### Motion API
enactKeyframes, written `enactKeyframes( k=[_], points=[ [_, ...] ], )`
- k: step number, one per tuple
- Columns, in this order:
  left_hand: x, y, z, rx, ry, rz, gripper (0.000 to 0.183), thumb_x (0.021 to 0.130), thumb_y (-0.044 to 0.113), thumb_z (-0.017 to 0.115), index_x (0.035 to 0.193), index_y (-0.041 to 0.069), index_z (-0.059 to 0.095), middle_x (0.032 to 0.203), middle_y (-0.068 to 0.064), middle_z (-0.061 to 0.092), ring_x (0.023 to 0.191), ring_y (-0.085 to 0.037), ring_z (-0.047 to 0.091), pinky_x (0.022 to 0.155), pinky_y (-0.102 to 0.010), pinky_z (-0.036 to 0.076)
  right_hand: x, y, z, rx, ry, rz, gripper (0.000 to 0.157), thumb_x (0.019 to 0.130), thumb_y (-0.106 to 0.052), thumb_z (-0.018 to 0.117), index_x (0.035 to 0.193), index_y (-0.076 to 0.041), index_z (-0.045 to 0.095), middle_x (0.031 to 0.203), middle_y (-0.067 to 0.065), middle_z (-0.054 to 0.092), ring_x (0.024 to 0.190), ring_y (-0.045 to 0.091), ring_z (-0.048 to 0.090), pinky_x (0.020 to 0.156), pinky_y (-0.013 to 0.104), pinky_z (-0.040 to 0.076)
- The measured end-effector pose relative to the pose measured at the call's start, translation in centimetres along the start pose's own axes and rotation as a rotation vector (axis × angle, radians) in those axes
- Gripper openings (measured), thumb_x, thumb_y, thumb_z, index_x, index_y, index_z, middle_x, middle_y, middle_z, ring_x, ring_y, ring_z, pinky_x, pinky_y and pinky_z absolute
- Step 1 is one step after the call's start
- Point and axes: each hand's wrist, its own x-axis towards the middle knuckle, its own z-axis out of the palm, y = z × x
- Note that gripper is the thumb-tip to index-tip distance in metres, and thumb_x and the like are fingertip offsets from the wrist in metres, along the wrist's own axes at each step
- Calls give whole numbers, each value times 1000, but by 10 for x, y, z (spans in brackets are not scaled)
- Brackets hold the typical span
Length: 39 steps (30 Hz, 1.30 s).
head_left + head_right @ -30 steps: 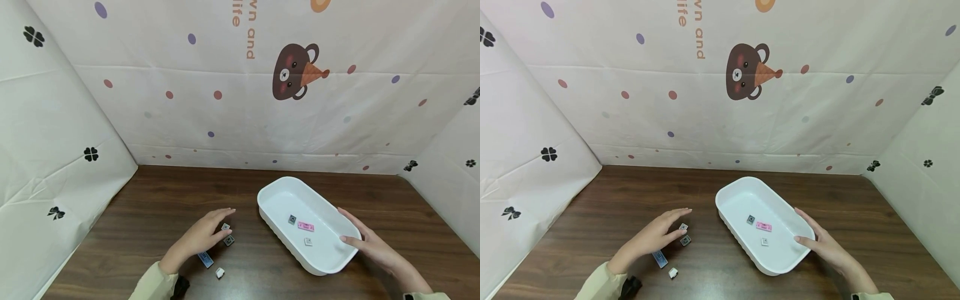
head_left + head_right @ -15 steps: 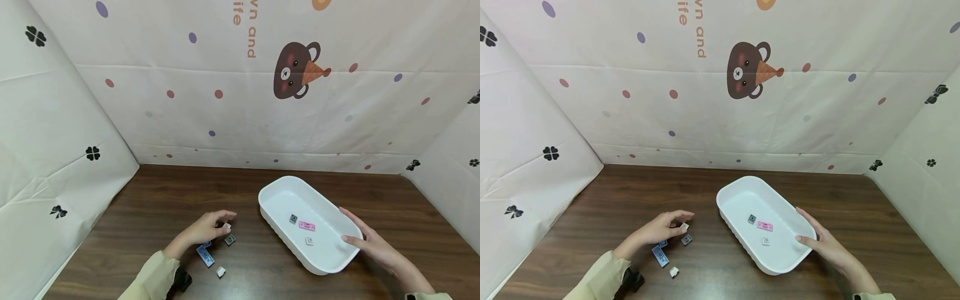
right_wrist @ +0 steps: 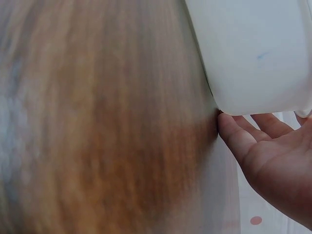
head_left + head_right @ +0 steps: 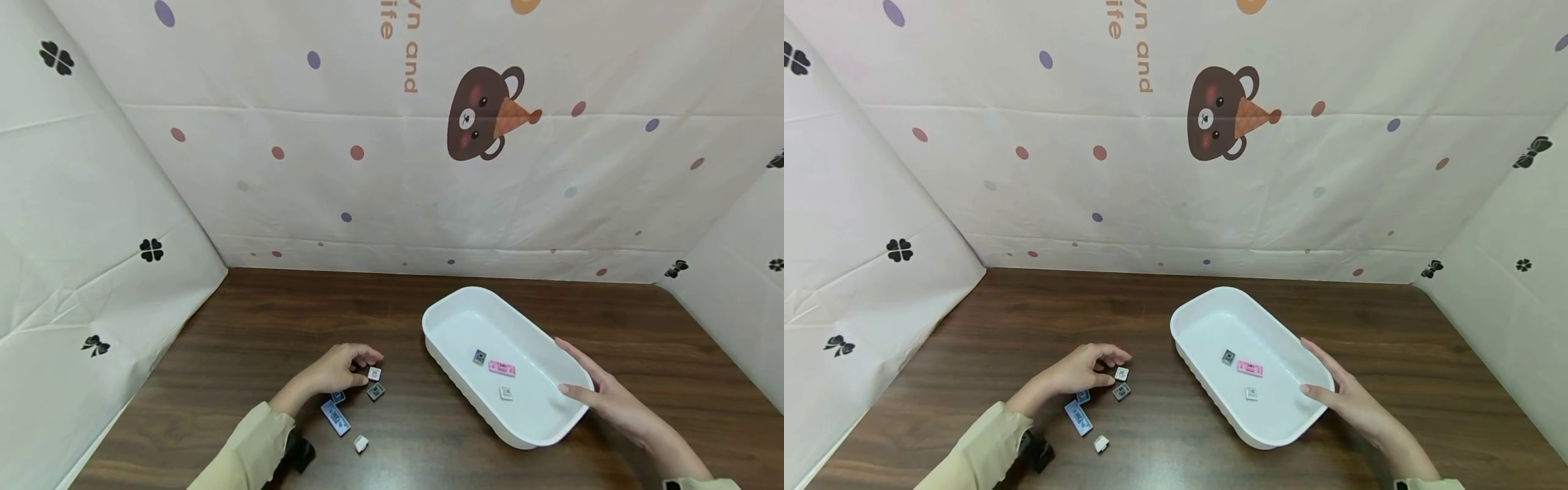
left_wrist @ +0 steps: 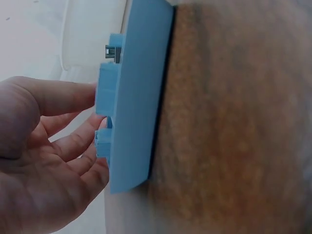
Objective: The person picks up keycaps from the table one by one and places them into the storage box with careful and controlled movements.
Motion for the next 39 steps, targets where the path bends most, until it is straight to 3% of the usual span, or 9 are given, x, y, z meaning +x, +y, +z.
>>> enactKeyframes(
  k=[8,19,28,39],
  points=[
    [3,-3,2,59,18,6,21,74,4,70,95,6,67,80,2,61,76,-9,52,67,-18,42,0,0,0,-6,-2,-40,68,91,-9,51,146,-17,12,124,-30,28,103,-13,41,77,14,43],
    [1,0,2,76,17,-12,15,77,9,70,91,7,67,79,4,63,73,-6,53,64,-19,44,-1,0,0,5,-4,-5,69,91,-10,51,146,-20,12,122,-30,29,102,-12,42,76,16,44],
    [-8,11,0,-3,-8,17,17,78,7,69,94,5,66,82,1,65,72,-4,54,63,-18,45,-1,-1,-1,11,-10,14,69,91,-11,51,146,-21,11,121,-29,31,101,-9,44,75,18,45],
    [-15,20,3,-79,21,40,17,79,6,67,97,5,66,83,0,65,73,-3,55,64,-18,46,0,-1,-1,-22,-1,27,69,91,-13,51,146,-22,11,122,-30,29,101,-13,41,75,17,44]
  ],
)
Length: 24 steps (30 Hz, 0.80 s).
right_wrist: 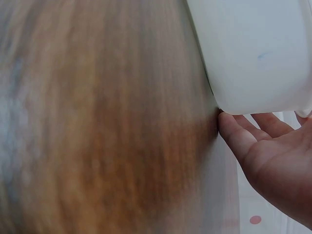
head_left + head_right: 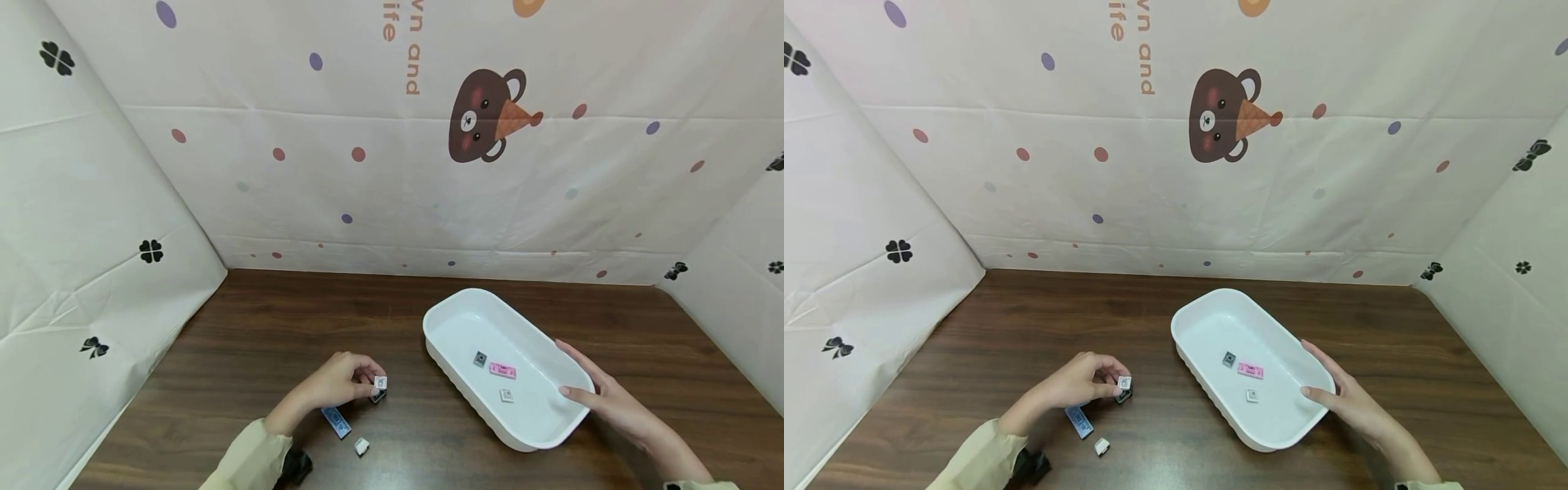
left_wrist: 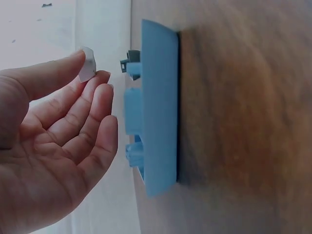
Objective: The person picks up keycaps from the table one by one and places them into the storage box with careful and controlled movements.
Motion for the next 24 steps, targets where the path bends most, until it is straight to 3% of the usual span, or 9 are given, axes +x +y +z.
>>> enactKeyframes(
  k=[24],
  points=[
    [3,15,8,-112,69,39,20,82,17,67,99,7,65,84,-1,63,74,-5,54,65,-19,47,1,-1,0,-1,5,17,69,91,-14,52,146,-21,11,121,-28,29,101,-11,43,75,18,44]
  ],
)
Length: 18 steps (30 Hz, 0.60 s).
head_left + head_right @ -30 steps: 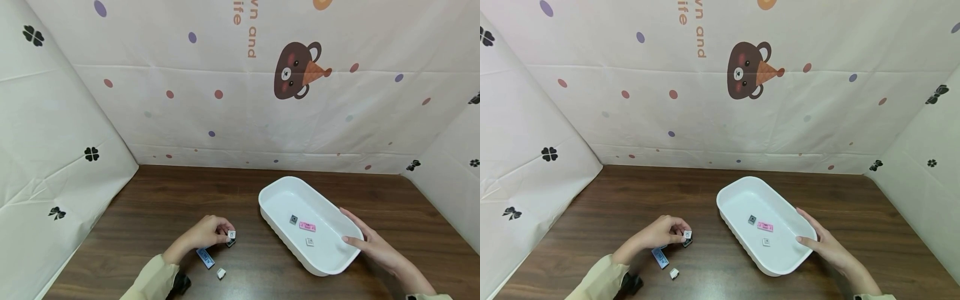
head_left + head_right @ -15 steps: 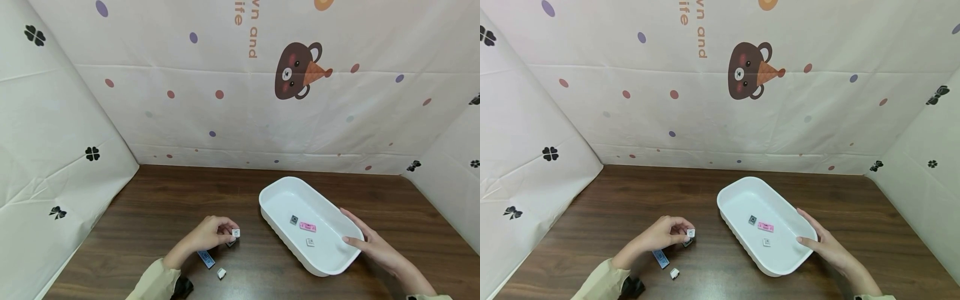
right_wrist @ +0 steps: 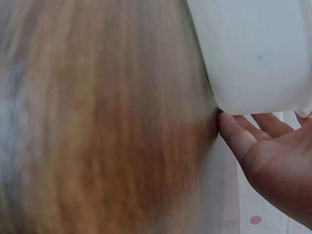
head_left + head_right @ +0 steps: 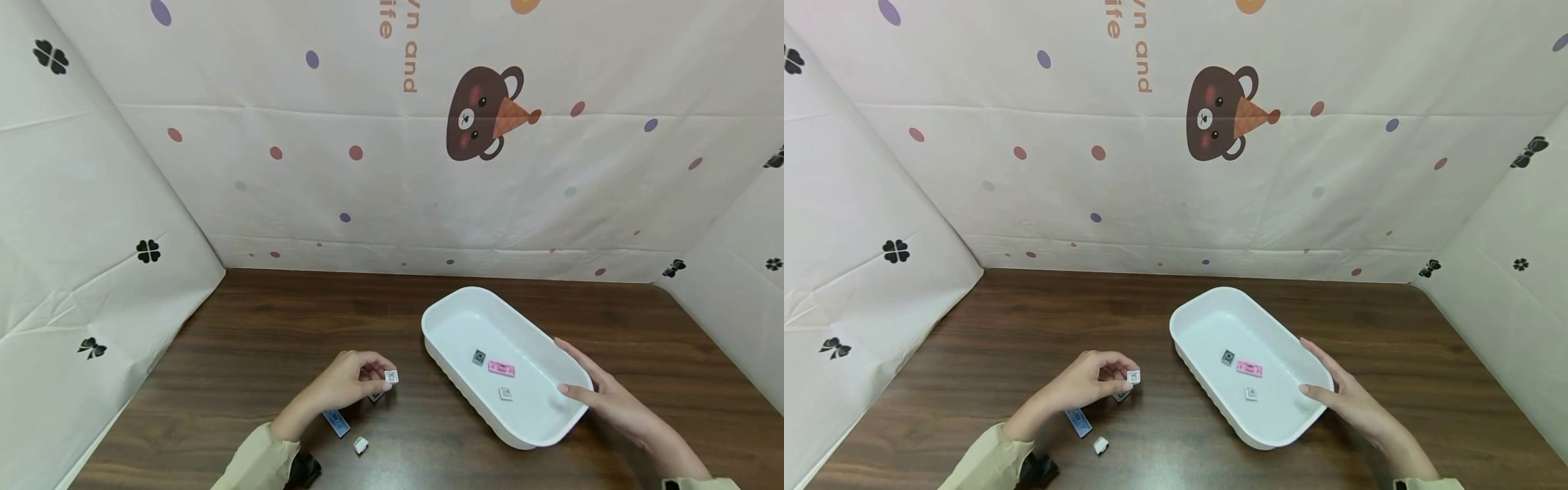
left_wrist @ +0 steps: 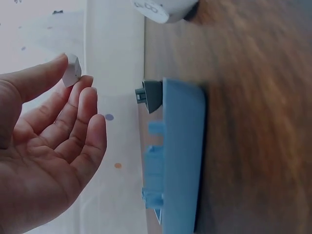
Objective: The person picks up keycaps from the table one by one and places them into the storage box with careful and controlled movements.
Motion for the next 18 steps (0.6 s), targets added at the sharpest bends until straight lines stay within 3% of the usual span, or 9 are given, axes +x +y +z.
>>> enactKeyframes(
  k=[12,18],
  points=[
    [8,7,6,32,24,-5,18,83,17,65,99,9,65,82,3,62,73,-3,53,66,-19,47,0,-2,1,-1,2,3,69,91,-15,52,146,-22,12,123,-27,27,102,-12,41,76,17,43],
    [12,16,8,2,30,-1,18,84,17,64,101,9,64,84,4,62,74,-3,53,66,-19,47,-1,-2,1,2,6,18,70,90,-15,53,146,-22,12,124,-25,28,101,-12,42,76,17,44]
  ],
)
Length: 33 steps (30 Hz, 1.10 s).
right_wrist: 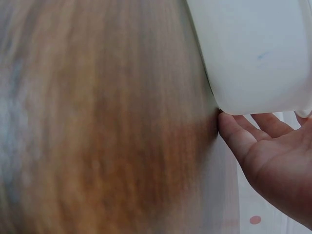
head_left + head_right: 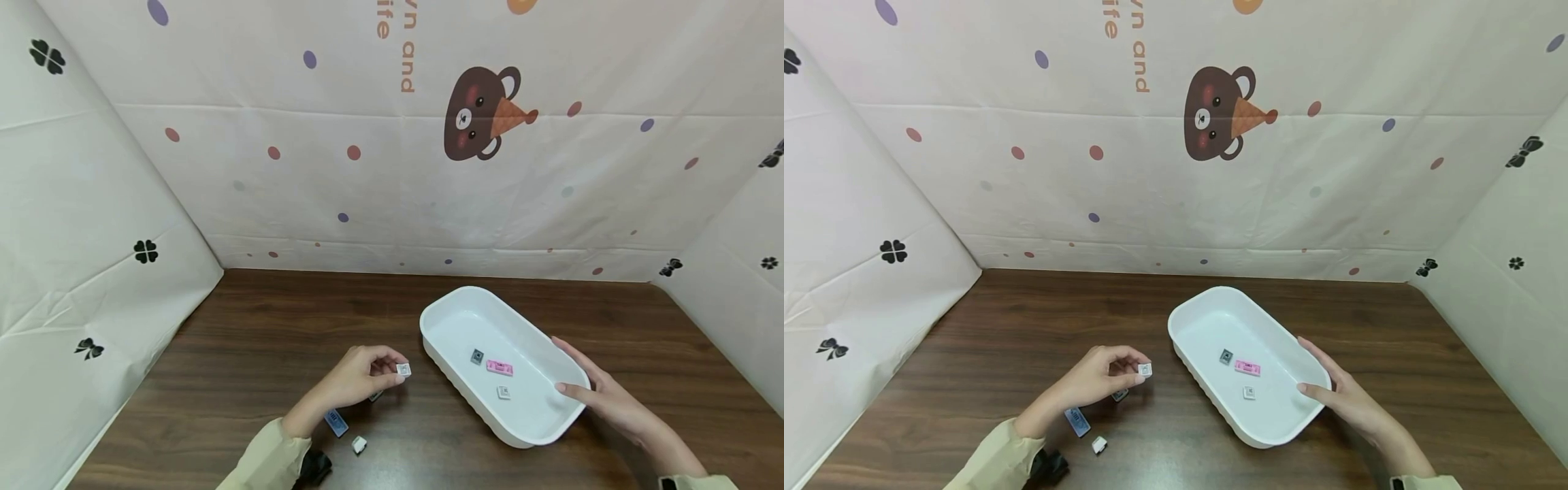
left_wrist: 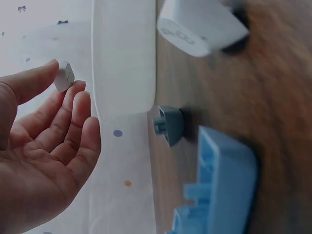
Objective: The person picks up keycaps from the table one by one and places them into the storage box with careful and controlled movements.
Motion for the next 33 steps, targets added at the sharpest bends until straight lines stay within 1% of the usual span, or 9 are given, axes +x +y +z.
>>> enactKeyframes(
  k=[6,12,19,26,33],
  points=[
    [6,6,3,-24,23,25,18,83,15,64,100,9,65,83,4,63,74,-3,54,66,-19,47,0,0,0,-1,-1,22,70,90,-16,53,146,-21,11,126,-21,27,101,-12,42,76,19,44],
    [13,11,8,-25,47,50,18,82,15,66,100,9,66,82,3,64,74,-2,54,66,-19,47,0,0,0,-3,3,29,70,90,-16,53,146,-21,11,124,-22,28,100,-11,43,76,20,45],
    [20,15,13,-41,59,72,19,82,16,66,99,8,66,82,0,65,74,-3,55,65,-18,47,0,1,0,13,-6,5,70,90,-14,52,146,-21,10,121,-27,30,100,-9,44,76,20,46],
    [26,20,17,-47,67,71,20,83,16,65,100,8,66,84,-1,65,76,-4,56,67,-17,47,0,0,1,14,-9,-17,70,90,-13,52,146,-20,11,121,-28,30,100,-9,44,75,20,46],
    [33,26,22,-45,81,101,19,83,15,65,101,7,66,83,-2,66,76,-7,57,66,-17,47,0,1,1,5,-6,-33,69,91,-13,52,146,-20,11,122,-27,28,101,-10,44,75,19,46]
  ],
)
